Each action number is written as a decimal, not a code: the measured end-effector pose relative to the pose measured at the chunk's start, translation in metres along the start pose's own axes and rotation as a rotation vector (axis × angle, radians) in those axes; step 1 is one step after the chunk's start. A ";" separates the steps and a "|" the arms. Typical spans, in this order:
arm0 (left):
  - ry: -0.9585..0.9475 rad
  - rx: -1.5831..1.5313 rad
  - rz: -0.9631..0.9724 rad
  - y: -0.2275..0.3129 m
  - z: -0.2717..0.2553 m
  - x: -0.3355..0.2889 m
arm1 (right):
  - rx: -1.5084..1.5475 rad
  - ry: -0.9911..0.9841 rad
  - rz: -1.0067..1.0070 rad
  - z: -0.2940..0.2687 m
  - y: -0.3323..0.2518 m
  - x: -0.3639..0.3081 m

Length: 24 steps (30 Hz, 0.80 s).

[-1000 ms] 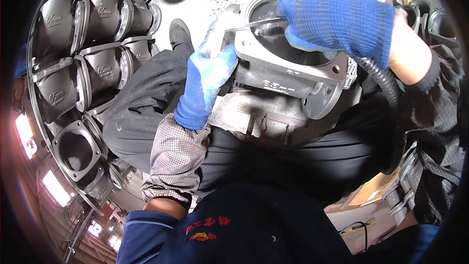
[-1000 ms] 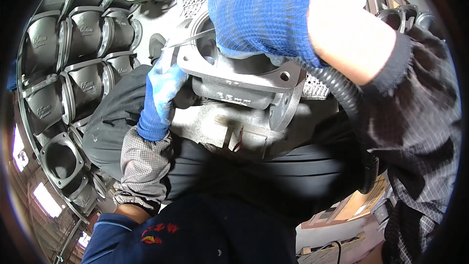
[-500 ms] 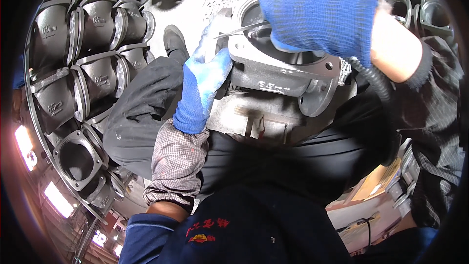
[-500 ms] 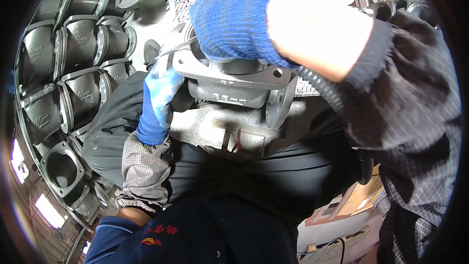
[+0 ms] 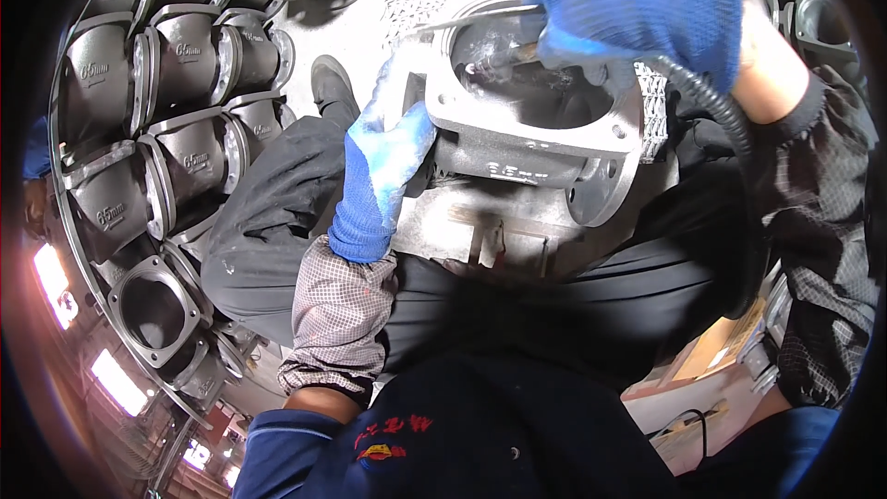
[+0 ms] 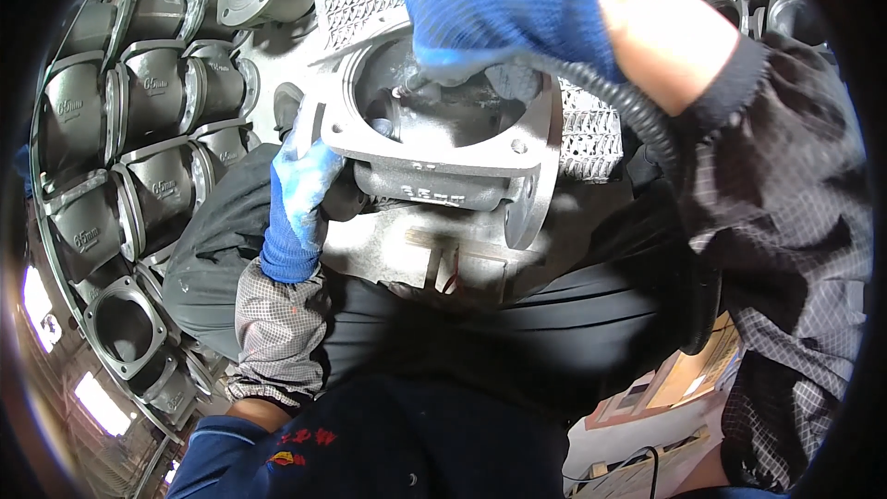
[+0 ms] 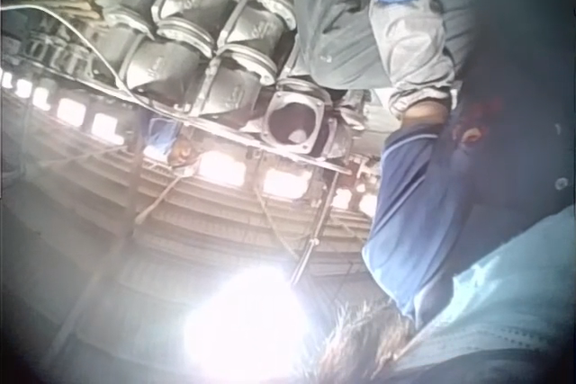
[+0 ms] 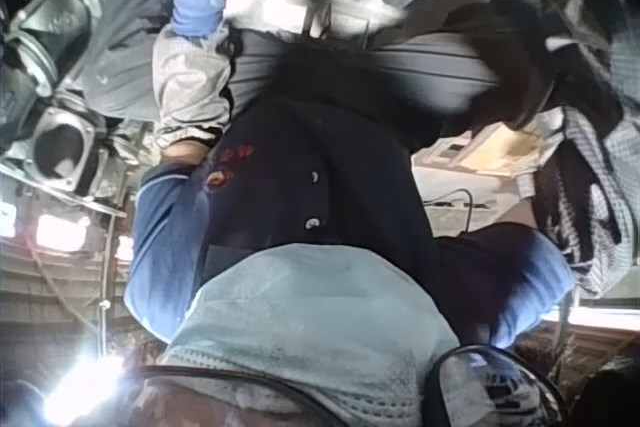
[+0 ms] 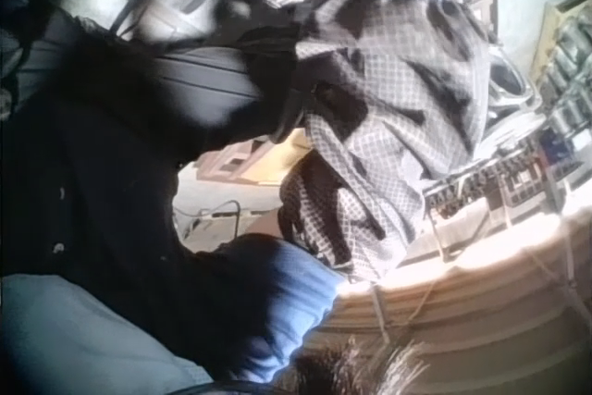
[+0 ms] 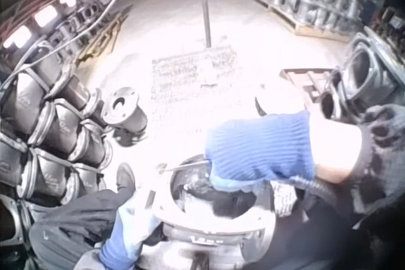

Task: The person cleans and deburrs metal valve components using a pneumatic handheld grinder.

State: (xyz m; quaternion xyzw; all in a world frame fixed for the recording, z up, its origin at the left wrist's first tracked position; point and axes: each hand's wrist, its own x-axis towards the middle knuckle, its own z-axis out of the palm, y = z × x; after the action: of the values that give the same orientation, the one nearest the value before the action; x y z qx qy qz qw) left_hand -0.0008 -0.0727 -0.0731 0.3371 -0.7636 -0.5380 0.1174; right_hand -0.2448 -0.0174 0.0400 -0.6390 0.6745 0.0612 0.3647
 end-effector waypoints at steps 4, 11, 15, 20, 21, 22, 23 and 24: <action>-0.022 0.129 0.032 0.014 0.000 0.000 | 0.138 0.120 -0.073 0.009 -0.004 -0.019; 0.019 -0.014 0.194 0.013 -0.001 -0.004 | 0.386 -0.002 0.189 0.010 0.006 -0.006; -0.024 0.160 0.367 0.002 -0.001 -0.001 | 0.013 0.278 -0.375 0.020 0.027 -0.010; -0.012 -0.074 0.023 0.030 0.000 -0.001 | 0.005 0.309 -0.442 0.020 0.024 -0.012; -0.030 -0.007 0.079 0.030 0.000 0.000 | 0.032 0.296 -0.416 0.019 0.022 -0.012; 0.003 -0.118 -0.029 0.026 0.001 -0.001 | 0.059 0.284 -0.389 0.018 0.019 -0.013; 0.036 -0.229 -0.138 0.022 0.002 -0.001 | 0.046 0.301 -0.342 0.018 0.013 -0.012; 0.036 -0.229 -0.138 0.017 0.002 -0.002 | 0.034 0.316 -0.295 0.017 0.007 -0.012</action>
State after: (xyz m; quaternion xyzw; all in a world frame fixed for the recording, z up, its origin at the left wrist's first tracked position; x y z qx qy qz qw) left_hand -0.0068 -0.0666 -0.0583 0.3827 -0.6702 -0.6221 0.1316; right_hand -0.2447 0.0028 0.0317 -0.7260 0.6236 -0.1051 0.2701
